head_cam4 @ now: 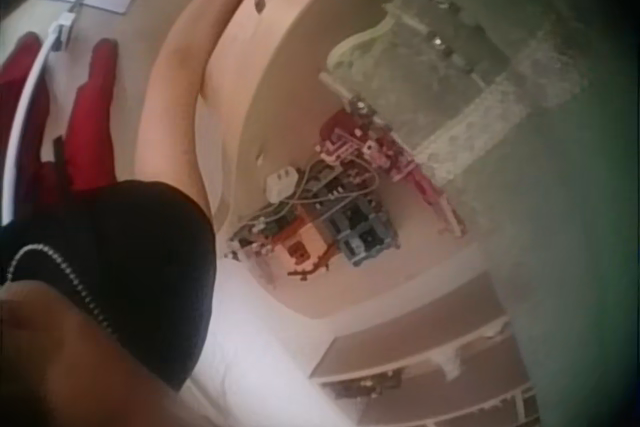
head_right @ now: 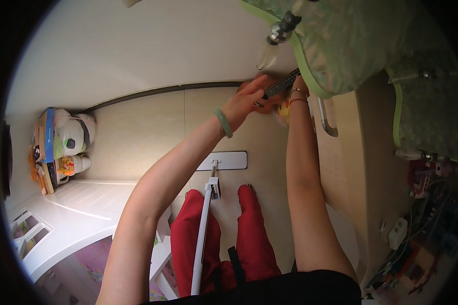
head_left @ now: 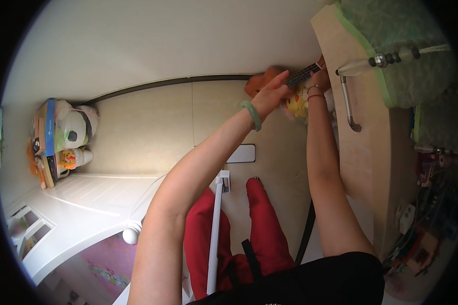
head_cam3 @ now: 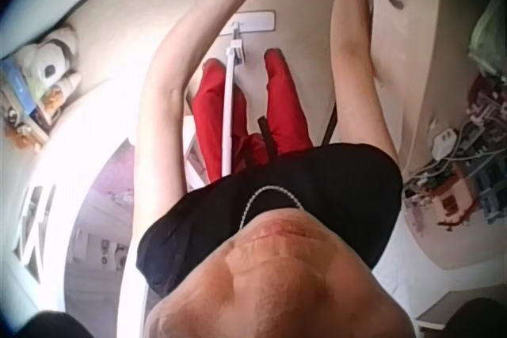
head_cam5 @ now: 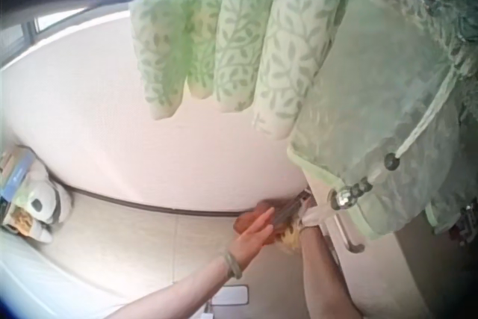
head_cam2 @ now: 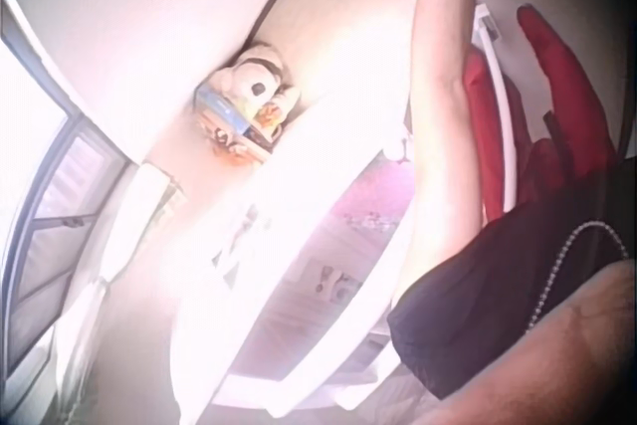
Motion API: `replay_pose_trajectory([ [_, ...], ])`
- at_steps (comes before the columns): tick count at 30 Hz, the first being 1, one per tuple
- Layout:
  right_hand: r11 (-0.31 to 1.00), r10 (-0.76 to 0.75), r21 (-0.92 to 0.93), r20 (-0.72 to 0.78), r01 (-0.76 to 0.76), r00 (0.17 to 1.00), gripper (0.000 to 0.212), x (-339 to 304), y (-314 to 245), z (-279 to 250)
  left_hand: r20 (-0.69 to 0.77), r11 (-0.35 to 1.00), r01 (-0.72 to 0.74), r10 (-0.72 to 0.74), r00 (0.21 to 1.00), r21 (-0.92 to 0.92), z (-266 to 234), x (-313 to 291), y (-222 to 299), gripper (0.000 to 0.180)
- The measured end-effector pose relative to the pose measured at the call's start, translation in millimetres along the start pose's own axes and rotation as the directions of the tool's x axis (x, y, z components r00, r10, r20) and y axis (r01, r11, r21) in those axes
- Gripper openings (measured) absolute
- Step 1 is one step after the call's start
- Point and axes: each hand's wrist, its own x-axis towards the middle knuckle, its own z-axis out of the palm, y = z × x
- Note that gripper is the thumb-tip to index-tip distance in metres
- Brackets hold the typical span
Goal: The person mops the tiled floor of a bedroom using a flat mop. They briefly pause to move a ukulele and a charging cable out of the way before continuing to mop around the bed and other furniture.
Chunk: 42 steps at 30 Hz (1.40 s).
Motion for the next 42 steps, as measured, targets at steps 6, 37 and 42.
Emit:
replay_pose_trajectory([
  [6, 0.985, -0.119, 0.112, -0.109, 0.132, 0.987, 0.041, 3, 11, 13, 0.024, 0.997, -0.063, 0.062, 0.998, 0.035, -11, 7, -8, 0.059],
  [37, 0.148, 0.195, 0.569, 0.785, -0.809, 0.588, 0.069, -337, -76, -157, -0.305, 0.905, 0.000, -0.144, 0.941, -0.426, 56, -204, -18, 0.067],
  [42, 0.192, 0.163, 0.395, 0.890, -0.898, 0.426, 0.076, -409, -98, -227, -0.416, 0.826, -0.105, -0.165, 0.894, -0.553, 78, -314, -2, 0.063],
])
